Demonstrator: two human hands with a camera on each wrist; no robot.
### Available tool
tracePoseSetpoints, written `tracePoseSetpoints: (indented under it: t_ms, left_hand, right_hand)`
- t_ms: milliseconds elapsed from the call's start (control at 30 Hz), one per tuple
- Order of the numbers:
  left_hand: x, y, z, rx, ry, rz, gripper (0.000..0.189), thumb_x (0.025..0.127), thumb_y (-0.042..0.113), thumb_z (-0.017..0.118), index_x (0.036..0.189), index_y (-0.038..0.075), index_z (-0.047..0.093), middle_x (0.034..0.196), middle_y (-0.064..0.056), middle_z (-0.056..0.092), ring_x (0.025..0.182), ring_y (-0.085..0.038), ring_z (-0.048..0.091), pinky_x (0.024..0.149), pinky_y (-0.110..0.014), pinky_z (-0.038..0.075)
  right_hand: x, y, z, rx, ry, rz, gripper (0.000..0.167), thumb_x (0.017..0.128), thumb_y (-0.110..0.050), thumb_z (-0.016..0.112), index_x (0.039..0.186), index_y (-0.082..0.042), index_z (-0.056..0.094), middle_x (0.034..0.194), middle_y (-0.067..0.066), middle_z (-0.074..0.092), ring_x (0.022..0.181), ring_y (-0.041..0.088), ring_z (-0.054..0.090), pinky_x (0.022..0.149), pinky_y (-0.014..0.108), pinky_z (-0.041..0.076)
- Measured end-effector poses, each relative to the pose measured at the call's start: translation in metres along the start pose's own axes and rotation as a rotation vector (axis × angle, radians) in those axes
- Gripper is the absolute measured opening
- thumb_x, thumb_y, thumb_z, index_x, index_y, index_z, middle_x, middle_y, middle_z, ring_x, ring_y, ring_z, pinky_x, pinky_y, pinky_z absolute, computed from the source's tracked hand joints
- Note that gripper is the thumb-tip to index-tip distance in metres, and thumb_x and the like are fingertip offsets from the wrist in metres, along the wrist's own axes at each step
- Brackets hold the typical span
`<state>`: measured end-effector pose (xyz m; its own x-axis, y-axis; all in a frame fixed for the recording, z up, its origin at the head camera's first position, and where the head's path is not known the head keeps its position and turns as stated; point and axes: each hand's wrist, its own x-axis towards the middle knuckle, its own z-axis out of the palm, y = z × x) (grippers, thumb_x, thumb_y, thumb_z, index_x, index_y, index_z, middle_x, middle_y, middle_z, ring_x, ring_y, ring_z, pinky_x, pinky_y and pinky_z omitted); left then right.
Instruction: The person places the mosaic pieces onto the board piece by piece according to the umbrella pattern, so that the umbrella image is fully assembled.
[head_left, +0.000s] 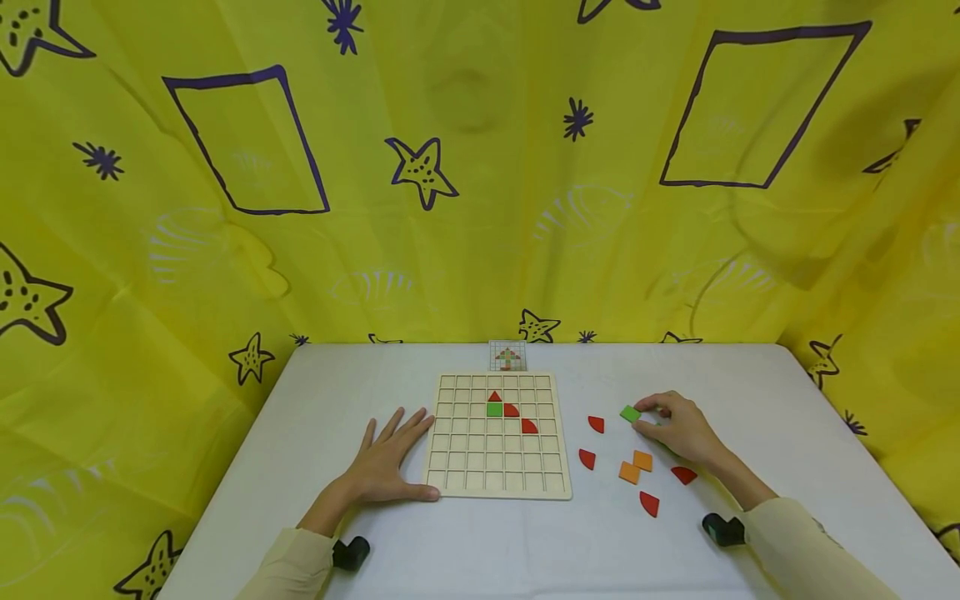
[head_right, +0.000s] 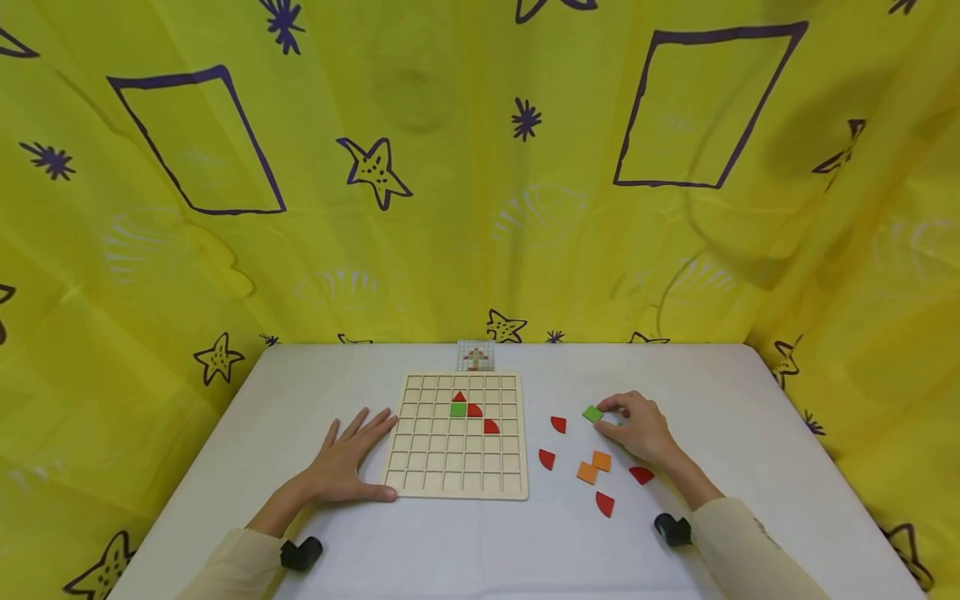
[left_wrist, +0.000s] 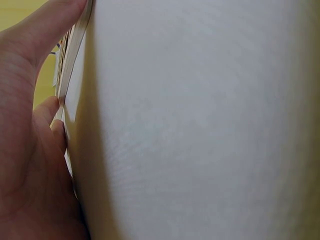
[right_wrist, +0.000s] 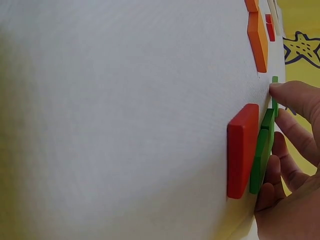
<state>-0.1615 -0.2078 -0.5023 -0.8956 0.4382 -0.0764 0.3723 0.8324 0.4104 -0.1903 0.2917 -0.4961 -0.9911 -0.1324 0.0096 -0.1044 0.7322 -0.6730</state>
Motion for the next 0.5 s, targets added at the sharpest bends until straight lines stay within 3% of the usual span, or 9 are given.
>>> tracePoseSetpoints:
  t_ms: [500]
  left_hand:
    - [-0.0008, 0.0010, -0.0008, 0.008, 0.006, 0.003, 0.119, 0.070, 0.075, 0.078, 0.164, 0.020, 0.029, 0.171, -0.003, 0.022, 0.157, -0.038, 0.007, 0.117, -0.073, -0.003]
  right_hand:
    - [-0.0010, -0.0024, -0.0015, 0.007, -0.022, 0.011, 0.029, 0.094, -0.014, 0.075, 0.119, -0.001, 0.071, 0.125, 0.025, 0.059, 0.112, 0.044, 0.054, 0.098, 0.061, 0.048]
